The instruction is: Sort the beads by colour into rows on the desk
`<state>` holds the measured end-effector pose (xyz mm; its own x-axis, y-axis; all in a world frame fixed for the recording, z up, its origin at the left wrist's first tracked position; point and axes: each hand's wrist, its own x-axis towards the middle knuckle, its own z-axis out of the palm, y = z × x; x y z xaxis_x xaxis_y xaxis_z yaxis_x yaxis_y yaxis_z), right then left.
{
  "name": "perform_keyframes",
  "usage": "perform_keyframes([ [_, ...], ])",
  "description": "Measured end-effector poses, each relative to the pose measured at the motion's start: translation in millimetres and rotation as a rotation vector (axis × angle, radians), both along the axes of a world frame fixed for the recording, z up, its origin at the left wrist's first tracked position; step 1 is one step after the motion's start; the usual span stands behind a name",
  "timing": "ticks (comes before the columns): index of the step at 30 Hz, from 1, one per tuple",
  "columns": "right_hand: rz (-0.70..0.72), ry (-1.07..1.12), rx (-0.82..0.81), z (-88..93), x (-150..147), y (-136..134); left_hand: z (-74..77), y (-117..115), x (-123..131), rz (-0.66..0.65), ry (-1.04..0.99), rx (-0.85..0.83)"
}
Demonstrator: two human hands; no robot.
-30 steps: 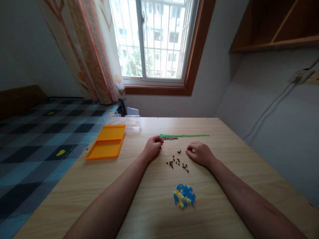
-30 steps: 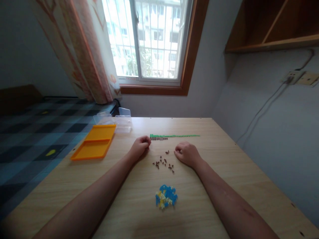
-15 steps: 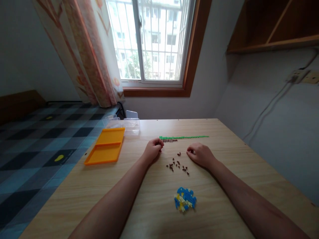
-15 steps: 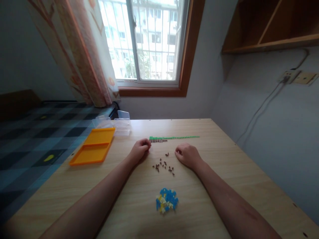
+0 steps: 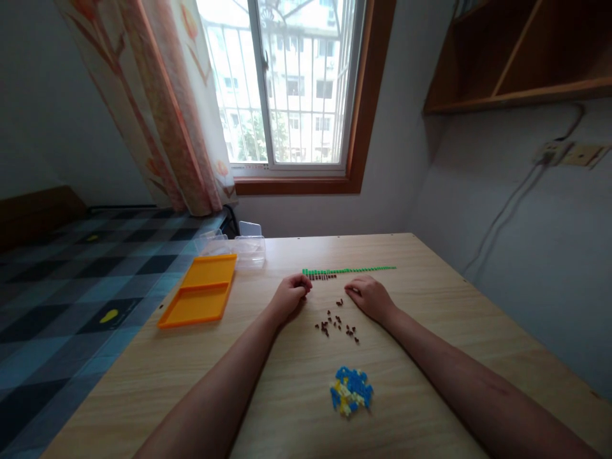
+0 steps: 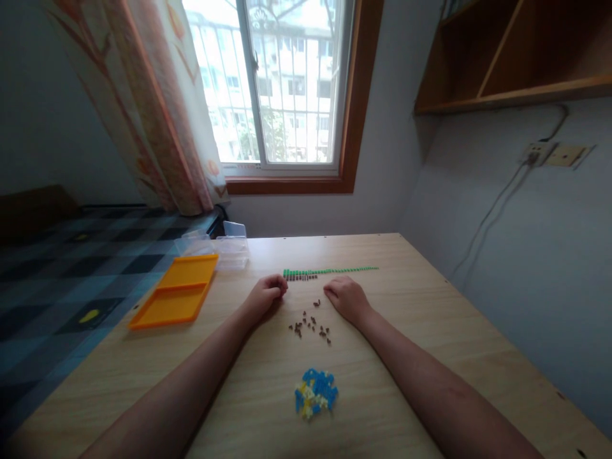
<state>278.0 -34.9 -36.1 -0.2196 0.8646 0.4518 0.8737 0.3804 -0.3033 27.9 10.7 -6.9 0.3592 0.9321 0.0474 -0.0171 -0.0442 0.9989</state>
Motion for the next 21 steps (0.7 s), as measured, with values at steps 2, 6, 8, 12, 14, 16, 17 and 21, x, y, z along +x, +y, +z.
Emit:
perform_keyframes([
  [2,0.006,0.018,-0.019,0.9,0.8,8.9,2.0,-1.0,-0.2,-0.005,0.013,0.016],
  [6,-0.002,0.101,-0.072,3.0,2.4,20.7,0.2,-1.9,-0.1,-0.003,0.027,0.021],
  [8,-0.034,0.124,-0.069,3.1,2.5,21.5,-2.6,-1.3,-0.4,0.006,0.031,0.016],
  [12,-0.095,0.09,-0.049,4.5,0.3,17.4,-5.6,1.4,-2.3,0.004,0.081,0.078],
  [14,-0.1,0.038,-0.08,6.3,-1.9,15.3,-5.3,2.6,-3.1,-0.002,0.107,0.122],
  [16,-0.096,-0.007,-0.109,8.2,-4.0,14.4,-4.8,3.2,-3.3,-0.002,0.123,0.14],
  [17,-0.095,-0.022,-0.116,9.0,-4.8,14.4,-4.7,3.2,-3.1,0.002,0.124,0.139],
  [21,-0.095,-0.052,-0.114,11.7,-6.3,18.9,-4.6,2.9,-2.0,0.01,0.132,0.148],
])
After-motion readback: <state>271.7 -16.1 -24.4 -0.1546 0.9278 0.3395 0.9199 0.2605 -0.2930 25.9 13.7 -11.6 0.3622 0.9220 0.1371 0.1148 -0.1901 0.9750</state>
